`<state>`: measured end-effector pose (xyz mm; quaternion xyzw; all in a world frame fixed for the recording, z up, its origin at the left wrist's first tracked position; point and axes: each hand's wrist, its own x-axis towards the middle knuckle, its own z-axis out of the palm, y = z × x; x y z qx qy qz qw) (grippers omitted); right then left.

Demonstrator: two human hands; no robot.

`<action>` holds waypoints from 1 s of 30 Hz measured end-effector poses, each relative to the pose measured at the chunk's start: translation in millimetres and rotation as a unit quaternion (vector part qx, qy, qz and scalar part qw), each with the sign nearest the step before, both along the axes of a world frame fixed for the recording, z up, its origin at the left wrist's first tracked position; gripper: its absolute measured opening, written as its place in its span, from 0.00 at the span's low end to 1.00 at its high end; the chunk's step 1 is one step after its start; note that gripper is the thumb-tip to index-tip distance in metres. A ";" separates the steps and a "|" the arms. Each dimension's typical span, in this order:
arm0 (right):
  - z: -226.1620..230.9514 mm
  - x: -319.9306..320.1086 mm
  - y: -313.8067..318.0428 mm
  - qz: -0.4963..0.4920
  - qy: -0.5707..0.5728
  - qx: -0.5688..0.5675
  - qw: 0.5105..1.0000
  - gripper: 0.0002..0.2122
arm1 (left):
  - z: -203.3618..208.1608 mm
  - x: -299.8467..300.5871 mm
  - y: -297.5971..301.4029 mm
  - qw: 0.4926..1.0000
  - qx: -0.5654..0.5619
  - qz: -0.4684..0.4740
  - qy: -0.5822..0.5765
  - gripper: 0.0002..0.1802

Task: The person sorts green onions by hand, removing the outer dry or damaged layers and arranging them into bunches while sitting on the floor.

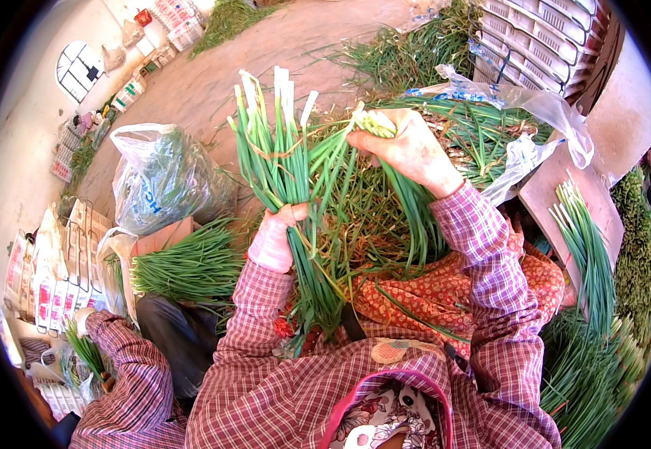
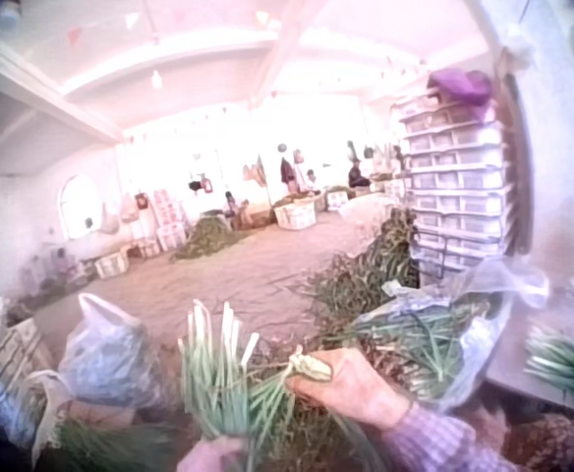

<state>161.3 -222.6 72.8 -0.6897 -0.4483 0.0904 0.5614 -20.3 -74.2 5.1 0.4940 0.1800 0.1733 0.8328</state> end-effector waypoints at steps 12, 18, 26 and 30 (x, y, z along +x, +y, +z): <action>7.9 53.2 -22.3 -0.242 -0.195 -0.075 0.948 0.19 | -3.9 -31.7 20.7 0.989 0.117 0.088 -0.005 0.29; 24.8 -12.7 18.2 -0.071 -0.226 -0.246 0.940 0.18 | -4.2 -33.2 15.8 0.989 0.124 0.081 0.016 0.30; -7.2 -7.2 35.4 -0.081 -0.349 -0.242 0.902 0.10 | 2.6 -30.0 10.7 0.989 0.138 0.050 0.017 0.30; -12.0 9.4 35.0 -0.153 -0.378 -0.238 0.881 0.11 | -2.1 -32.8 9.9 0.994 0.084 0.063 -0.006 0.30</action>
